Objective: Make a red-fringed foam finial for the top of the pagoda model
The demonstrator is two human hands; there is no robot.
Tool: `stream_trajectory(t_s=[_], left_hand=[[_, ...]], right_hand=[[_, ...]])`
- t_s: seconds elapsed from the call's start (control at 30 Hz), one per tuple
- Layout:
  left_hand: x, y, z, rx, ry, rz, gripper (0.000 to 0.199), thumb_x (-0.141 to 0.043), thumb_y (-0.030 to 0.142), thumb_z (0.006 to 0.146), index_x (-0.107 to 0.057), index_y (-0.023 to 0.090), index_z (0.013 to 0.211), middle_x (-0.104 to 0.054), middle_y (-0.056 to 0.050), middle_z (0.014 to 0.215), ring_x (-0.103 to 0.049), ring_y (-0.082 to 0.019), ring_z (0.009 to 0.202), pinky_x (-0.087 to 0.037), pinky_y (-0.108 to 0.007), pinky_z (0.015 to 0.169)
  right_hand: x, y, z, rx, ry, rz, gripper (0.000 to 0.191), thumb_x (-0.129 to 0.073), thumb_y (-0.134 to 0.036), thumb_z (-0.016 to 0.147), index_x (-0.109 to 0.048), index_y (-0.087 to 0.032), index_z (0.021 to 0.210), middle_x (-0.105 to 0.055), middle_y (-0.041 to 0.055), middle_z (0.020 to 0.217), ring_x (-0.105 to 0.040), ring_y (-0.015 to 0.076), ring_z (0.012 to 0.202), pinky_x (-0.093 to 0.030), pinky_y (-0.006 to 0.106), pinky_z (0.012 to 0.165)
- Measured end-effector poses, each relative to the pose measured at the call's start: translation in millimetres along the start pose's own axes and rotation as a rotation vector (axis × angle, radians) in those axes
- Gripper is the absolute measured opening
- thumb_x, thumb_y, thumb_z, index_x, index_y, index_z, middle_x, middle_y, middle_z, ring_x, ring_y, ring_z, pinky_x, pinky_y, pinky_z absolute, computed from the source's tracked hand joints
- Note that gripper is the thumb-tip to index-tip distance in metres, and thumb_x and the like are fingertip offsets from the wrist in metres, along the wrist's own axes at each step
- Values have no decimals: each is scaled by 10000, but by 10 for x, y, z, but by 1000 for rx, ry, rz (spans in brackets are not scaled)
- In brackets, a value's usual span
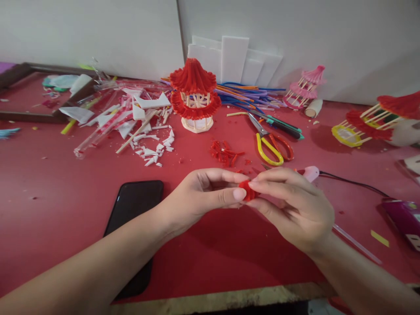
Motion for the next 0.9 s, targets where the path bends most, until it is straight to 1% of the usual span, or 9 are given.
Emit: stream_trajectory(t_s=[0.07,0.2,0.37,0.43,0.53,0.57,0.7,0.77,0.9], left_hand=[[10,1,1,-6,15,10,176,-825,172,737,-777,174,906,-781,-14,869,-716,-104,783,-567,-180,750],[3,6,13,-24,5,1,148,-811,110,743,-768,178,867,-781,8,838,-713,-78,774,-557,-158,760],[-21,-1,20,-16,-19,21,130,-788,86,763,-745,155,865,-758,17,775,-692,-57,701,-549,-140,709],[-24,18,15,-32,-14,23,177,-786,75,760,-729,150,909,-750,12,776,-686,-58,700,-548,-142,709],[-19,49,4,-68,1,6,318,-791,41,738,-700,173,1013,-747,10,835,-699,-78,761,-560,-170,750],[-22,55,0,-77,-1,1,335,-790,33,734,-697,177,1023,-747,8,853,-701,-83,779,-563,-177,762],[-61,62,-11,-104,-55,20,213,-773,54,764,-713,148,945,-746,-15,875,-694,-87,804,-566,-171,765],[-68,85,-20,-142,-61,60,197,-768,65,773,-715,151,942,-742,-15,873,-689,-90,805,-572,-173,750],[-76,196,-68,-297,-35,180,325,-773,33,753,-707,213,1016,-723,14,947,-676,-95,896,-580,-185,803]], right_hand=[[0,3,7,-3,8,6,181,-732,-138,832,-683,-176,1001,-699,41,951,-664,129,867,-569,263,800],[-5,-57,17,67,15,-21,160,-714,-128,846,-685,-192,989,-688,30,940,-666,132,854,-570,284,808],[4,-99,-15,122,22,-104,147,-713,-119,841,-699,-202,961,-622,40,980,-612,154,914,-547,337,850],[25,-97,-36,123,42,-142,155,-732,-118,823,-707,-207,948,-586,49,1025,-577,167,953,-535,356,851],[43,-84,-54,117,56,-166,173,-742,-125,815,-706,-224,953,-553,49,1064,-548,175,988,-520,371,861],[43,-85,-54,123,54,-170,176,-741,-129,817,-703,-228,957,-550,47,1064,-545,177,993,-515,374,867],[50,-105,-49,155,42,-163,190,-751,-161,816,-689,-232,981,-559,46,1050,-548,184,986,-506,385,881],[68,-98,-47,142,49,-128,197,-748,-194,821,-679,-226,1003,-569,55,1055,-563,192,976,-518,387,853],[100,-29,-44,46,90,-81,222,-721,-160,829,-670,-233,1033,-595,56,1043,-596,194,957,-544,370,791]])
Point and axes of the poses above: each hand's wrist, its own z-axis towards the middle knuckle, its own x-axis out of the back of the hand, y = z × x, the point moved 9 cm from there along z, towards the middle knuckle
